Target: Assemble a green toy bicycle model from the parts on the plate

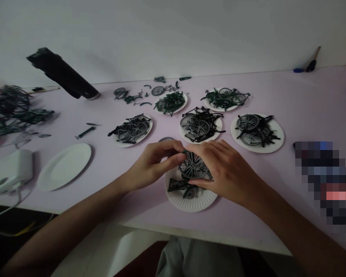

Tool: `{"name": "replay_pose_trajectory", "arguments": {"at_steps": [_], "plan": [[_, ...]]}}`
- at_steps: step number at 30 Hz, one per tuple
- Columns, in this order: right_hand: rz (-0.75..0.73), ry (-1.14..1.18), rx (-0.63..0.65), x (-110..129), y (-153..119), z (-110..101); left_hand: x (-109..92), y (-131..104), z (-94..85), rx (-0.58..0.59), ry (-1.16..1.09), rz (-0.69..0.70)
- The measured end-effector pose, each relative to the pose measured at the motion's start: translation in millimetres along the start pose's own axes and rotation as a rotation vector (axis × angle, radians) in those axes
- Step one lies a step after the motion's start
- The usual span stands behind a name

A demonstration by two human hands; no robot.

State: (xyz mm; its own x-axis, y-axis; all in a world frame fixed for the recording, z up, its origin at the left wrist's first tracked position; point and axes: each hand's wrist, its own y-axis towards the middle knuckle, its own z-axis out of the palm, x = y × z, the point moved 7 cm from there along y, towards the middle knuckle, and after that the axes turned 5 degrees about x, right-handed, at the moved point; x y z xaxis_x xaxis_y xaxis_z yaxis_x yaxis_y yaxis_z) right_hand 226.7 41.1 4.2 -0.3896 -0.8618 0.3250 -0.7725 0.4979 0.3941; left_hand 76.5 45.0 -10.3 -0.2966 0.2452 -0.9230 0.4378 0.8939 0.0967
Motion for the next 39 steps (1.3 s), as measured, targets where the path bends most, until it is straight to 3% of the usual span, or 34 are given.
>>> {"name": "replay_pose_trajectory", "arguments": {"at_steps": [10, 19, 28, 39], "plan": [[0.046, -0.026, -0.128, -5, 0, -9, -2, 1, 3.5, 0.056, 0.075, 0.009], [0.071, -0.035, -0.119, -7, 0, -8, -2, 1, 5.4, 0.069, 0.058, -0.015], [-0.006, 0.001, 0.012, 1, 2, 0, -1, 0, 9.2, 0.123, -0.005, -0.028], [0.005, -0.075, -0.081, 0, 1, -7, -3, 1, 12.4, 0.162, -0.012, -0.017]]}}
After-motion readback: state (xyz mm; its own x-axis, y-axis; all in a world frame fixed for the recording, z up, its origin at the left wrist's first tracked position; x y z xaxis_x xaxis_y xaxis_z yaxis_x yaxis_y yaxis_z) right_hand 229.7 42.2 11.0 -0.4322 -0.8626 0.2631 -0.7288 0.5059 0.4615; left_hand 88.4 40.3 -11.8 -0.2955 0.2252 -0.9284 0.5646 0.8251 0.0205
